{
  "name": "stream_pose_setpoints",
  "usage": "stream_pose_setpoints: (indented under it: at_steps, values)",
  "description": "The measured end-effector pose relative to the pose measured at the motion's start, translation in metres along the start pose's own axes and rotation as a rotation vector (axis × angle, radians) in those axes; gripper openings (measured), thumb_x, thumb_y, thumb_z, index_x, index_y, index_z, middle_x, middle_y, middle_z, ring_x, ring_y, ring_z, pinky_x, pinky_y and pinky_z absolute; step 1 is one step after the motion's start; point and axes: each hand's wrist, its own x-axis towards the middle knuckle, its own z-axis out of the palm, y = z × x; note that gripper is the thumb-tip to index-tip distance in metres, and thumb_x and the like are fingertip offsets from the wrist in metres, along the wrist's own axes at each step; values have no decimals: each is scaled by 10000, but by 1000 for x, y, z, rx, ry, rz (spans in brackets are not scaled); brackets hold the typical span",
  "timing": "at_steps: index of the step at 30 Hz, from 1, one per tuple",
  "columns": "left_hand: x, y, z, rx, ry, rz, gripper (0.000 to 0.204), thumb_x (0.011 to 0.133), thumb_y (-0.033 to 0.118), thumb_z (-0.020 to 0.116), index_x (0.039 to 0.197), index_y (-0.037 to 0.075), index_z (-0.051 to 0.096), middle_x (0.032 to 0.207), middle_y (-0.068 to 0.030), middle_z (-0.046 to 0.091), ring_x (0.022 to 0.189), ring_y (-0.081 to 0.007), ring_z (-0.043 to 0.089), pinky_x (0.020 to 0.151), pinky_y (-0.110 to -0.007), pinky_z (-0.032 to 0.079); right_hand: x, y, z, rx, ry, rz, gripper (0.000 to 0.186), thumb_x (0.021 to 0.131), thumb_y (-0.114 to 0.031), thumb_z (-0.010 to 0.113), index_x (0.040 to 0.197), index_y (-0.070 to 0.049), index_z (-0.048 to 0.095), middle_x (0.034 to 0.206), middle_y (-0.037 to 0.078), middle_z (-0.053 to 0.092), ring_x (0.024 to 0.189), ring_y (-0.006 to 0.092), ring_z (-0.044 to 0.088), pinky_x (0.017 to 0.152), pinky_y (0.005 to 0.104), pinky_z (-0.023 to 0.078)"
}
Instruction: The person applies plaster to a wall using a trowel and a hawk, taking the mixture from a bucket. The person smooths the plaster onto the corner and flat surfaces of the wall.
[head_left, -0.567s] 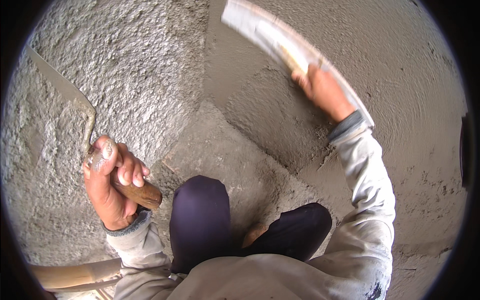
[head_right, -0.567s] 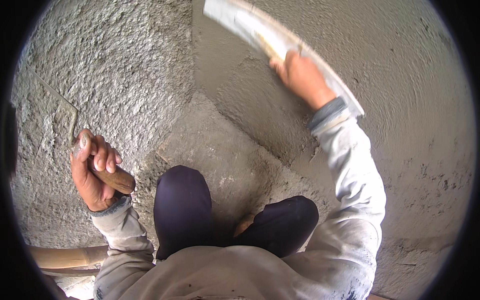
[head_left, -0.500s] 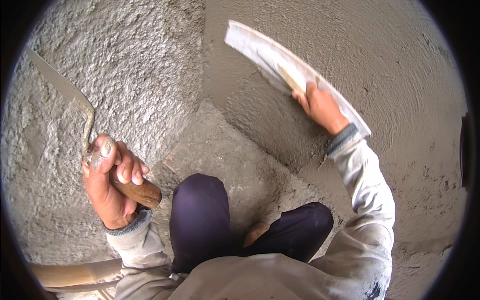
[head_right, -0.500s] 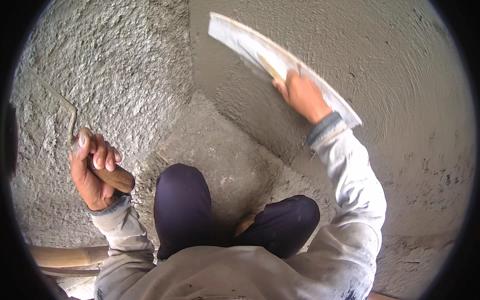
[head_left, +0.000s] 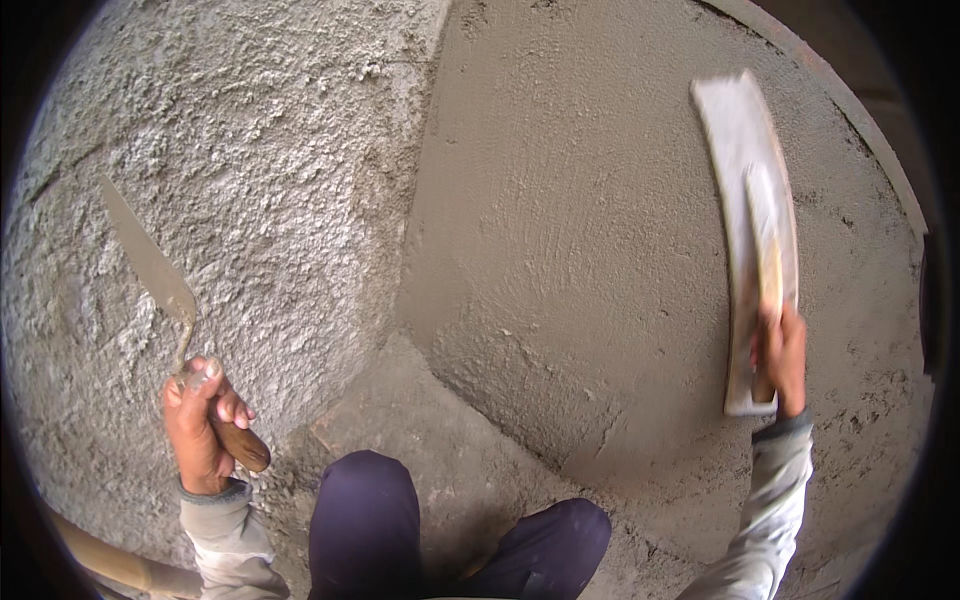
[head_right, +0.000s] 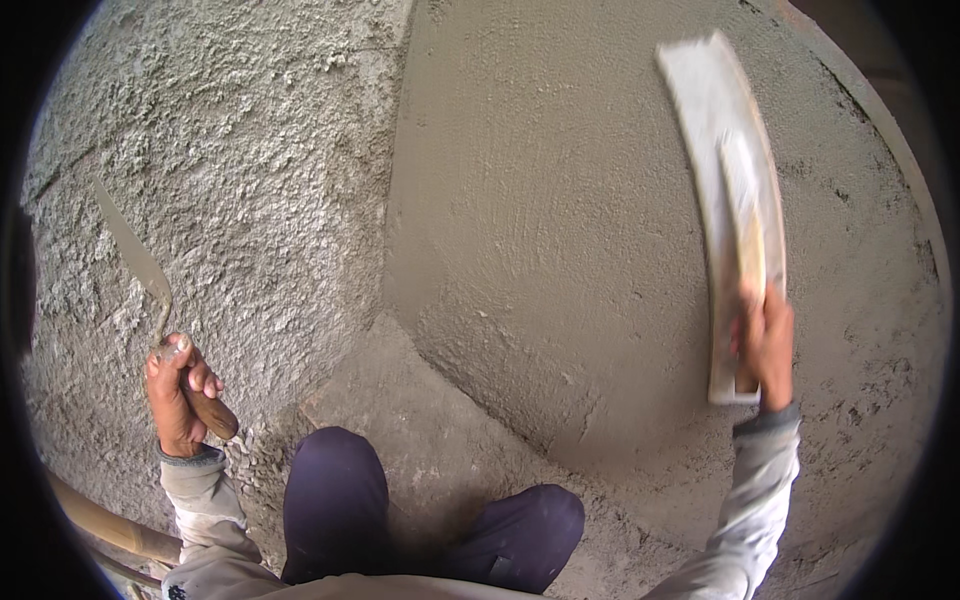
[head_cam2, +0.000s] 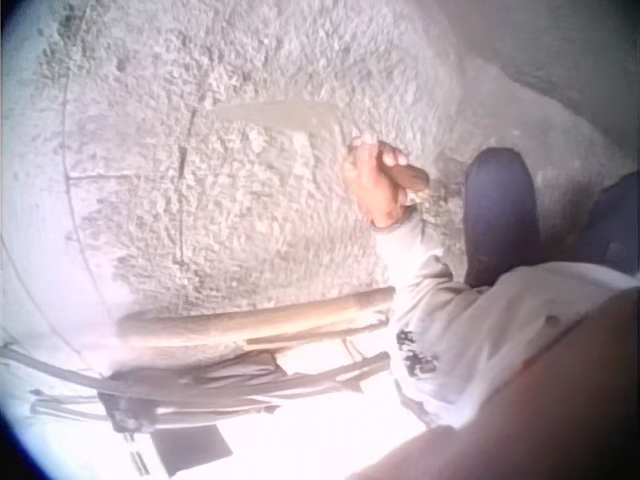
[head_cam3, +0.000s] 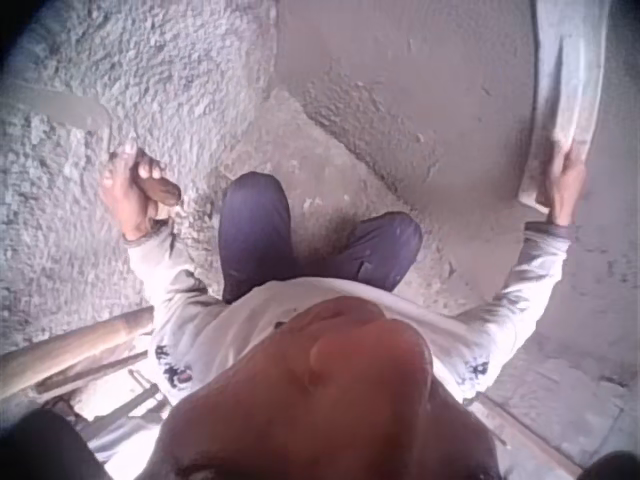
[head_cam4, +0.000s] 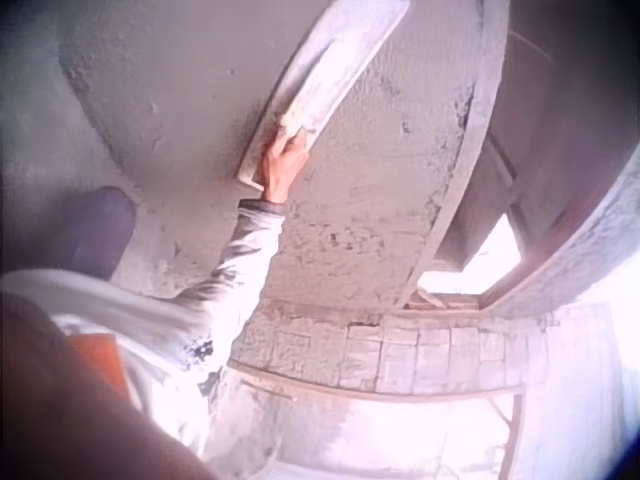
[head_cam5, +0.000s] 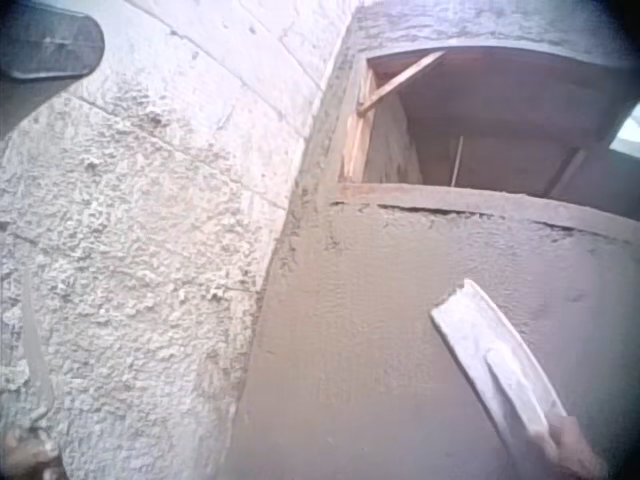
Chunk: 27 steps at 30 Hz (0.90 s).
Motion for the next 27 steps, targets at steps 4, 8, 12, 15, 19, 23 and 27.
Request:
stream_pose_setpoints:
  at_steps: [4, 8, 12, 15, 19, 23, 27]
  values:
    - [-4, -6, 6, -103, -48, -27, 107, 842, 104, 588, 866, 64, 492, 519, -17, 461, 413, -138, 487, 462, -285, 480, 101, -92, 16, 203, 51, -78, 435, 946, -455, 455, 869, -35, 538, 533, -12, 480, 395, 77, 481, 333, 236, 402]
    - [-8, -25, 14, -145, -45, -84, 85, 841, 84, 584, 851, 70, 501, 502, -23, 463, 404, -144, 488, 455, -295, 476, 154, -181, 69, 163, 39, -58, 491, 952, -451, 442, 935, 25, 562, 595, 31, 560, 416, 110, 529, 360, 260, 447]
    - [-9, -32, 9, -84, -51, -123, 135, 823, 121, 588, 880, 62, 481, 511, -20, 439, 401, -147, 470, 455, -303, 488, 158, -193, 145, -35, -144, -160, 530, 969, -404, 422, 821, 74, 597, 516, 83, 581, 409, 170, 557, 391, 307, 459]
    - [-8, -35, 3, -58, -29, -120, 130, 827, 135, 584, 872, 64, 484, 511, -18, 436, 400, -143, 468, 455, -299, 486, 134, -179, 179, 1, -261, -178, 503, 957, -381, 462, 796, 84, 571, 503, 115, 564, 399, 199, 555, 384, 324, 456]
    - [-7, -29, -1, 9, -43, -109, 131, 834, 149, 578, 876, 68, 483, 510, -15, 430, 401, -136, 463, 460, -294, 485, 79, -154, 215, -8, -407, -163, 471, 946, -397, 483, 767, 38, 508, 487, 111, 527, 399, 210, 544, 400, 373, 432]
    - [-17, -33, 10, -18, -68, -133, 132, 842, 152, 568, 891, 65, 482, 523, -10, 422, 407, -121, 453, 466, -285, 479, 23, -71, 264, -193, -300, -401, 496, 917, -423, 511, 778, 53, 497, 577, 230, 582, 534, 398, 602, 495, 475, 470]
    - [-29, -27, 5, -12, -65, -119, 139, 848, 153, 564, 914, 57, 488, 542, -5, 424, 410, -116, 449, 460, -284, 471, -38, -50, 270, -247, -589, -216, 474, 921, -386, 503, 908, 88, 516, 716, 288, 616, 714, 442, 634, 641, 500, 501]
